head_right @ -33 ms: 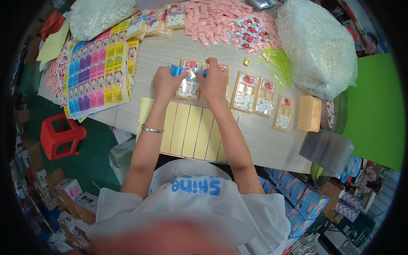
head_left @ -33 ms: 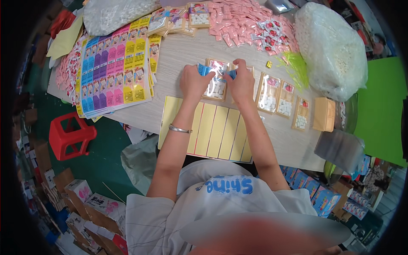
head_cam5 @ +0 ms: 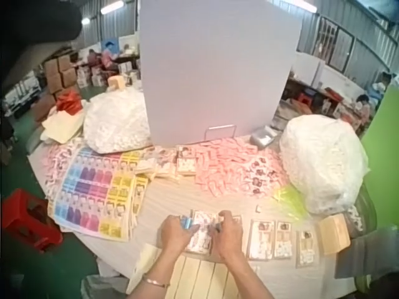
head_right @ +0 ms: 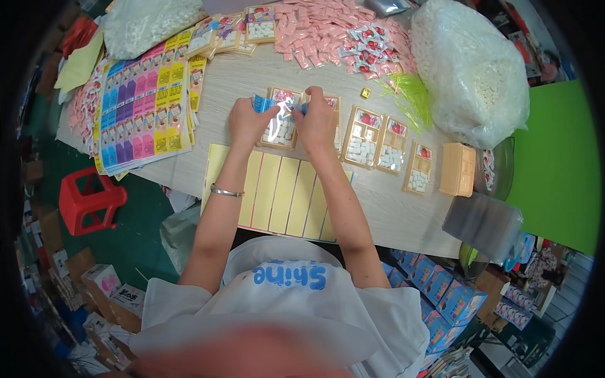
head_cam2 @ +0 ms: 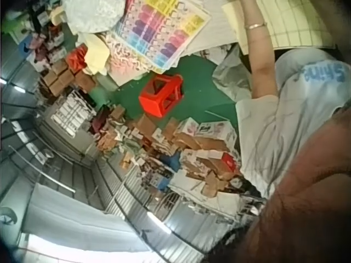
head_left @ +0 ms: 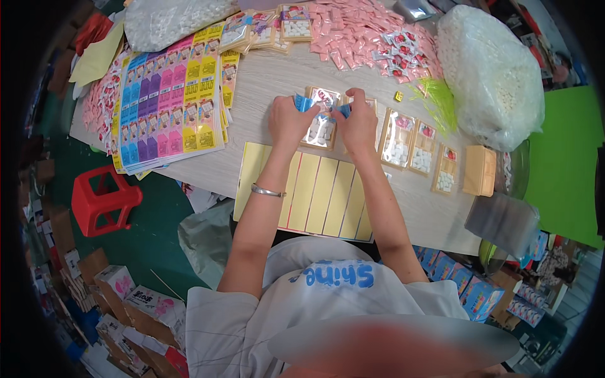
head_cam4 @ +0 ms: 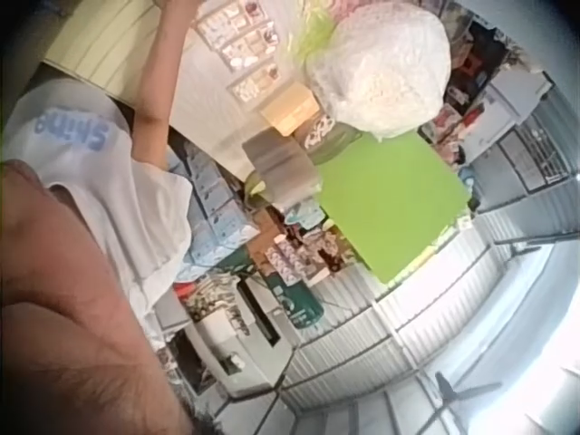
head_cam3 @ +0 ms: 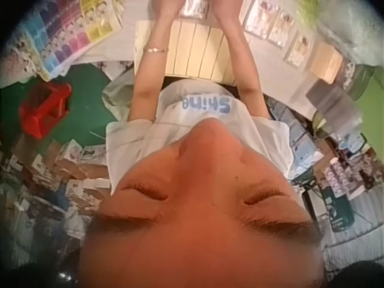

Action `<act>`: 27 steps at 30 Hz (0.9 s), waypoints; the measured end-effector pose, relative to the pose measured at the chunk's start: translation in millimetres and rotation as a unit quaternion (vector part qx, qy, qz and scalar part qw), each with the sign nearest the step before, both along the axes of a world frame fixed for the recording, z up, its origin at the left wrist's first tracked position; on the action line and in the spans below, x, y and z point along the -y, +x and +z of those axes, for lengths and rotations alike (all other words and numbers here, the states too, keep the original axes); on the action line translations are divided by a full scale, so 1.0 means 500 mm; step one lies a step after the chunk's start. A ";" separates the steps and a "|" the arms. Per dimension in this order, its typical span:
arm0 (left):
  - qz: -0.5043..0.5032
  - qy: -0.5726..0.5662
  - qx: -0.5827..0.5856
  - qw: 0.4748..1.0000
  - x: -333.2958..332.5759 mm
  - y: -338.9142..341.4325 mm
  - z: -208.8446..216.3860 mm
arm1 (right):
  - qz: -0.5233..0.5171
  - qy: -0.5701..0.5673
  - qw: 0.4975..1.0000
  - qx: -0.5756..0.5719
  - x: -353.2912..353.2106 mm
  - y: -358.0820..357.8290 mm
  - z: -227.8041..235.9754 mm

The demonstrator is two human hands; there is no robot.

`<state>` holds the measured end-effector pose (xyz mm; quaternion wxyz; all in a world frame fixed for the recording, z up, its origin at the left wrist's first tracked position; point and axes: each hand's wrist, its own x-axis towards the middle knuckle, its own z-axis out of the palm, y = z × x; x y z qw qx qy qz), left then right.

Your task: Packaging small white blocks into plastic trays and then sealing them into plastic sleeves with labels.

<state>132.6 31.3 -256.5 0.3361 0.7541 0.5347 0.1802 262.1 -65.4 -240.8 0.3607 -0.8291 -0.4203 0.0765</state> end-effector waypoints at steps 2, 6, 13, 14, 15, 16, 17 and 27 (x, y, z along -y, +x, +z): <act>0.020 -0.025 0.027 0.999 0.005 0.009 0.000 | -0.005 0.002 1.000 -0.017 0.008 -0.009 0.007; 0.035 -0.081 0.177 0.980 0.008 -0.010 -0.016 | -0.002 0.022 0.999 -0.040 0.016 -0.018 0.024; -0.011 -0.424 0.497 0.757 0.103 -0.094 0.090 | 0.103 0.228 0.846 -0.471 0.121 0.007 0.122; -0.018 -0.444 0.519 0.730 0.124 -0.104 0.097 | 0.134 0.223 0.791 -0.554 0.141 0.010 0.112; -0.026 -0.464 0.539 0.702 0.141 -0.110 0.102 | 0.129 0.227 0.791 -0.553 0.156 0.008 0.101; -0.042 -0.489 0.543 0.681 0.153 -0.117 0.103 | 0.146 0.228 0.737 -0.620 0.164 0.000 0.100; -0.045 -0.492 0.539 0.682 0.166 -0.118 0.101 | 0.163 0.228 0.677 -0.680 0.173 -0.009 0.099; -0.058 -0.491 0.548 0.675 0.237 -0.096 0.120 | 0.047 0.276 0.745 -0.605 0.281 -0.082 0.109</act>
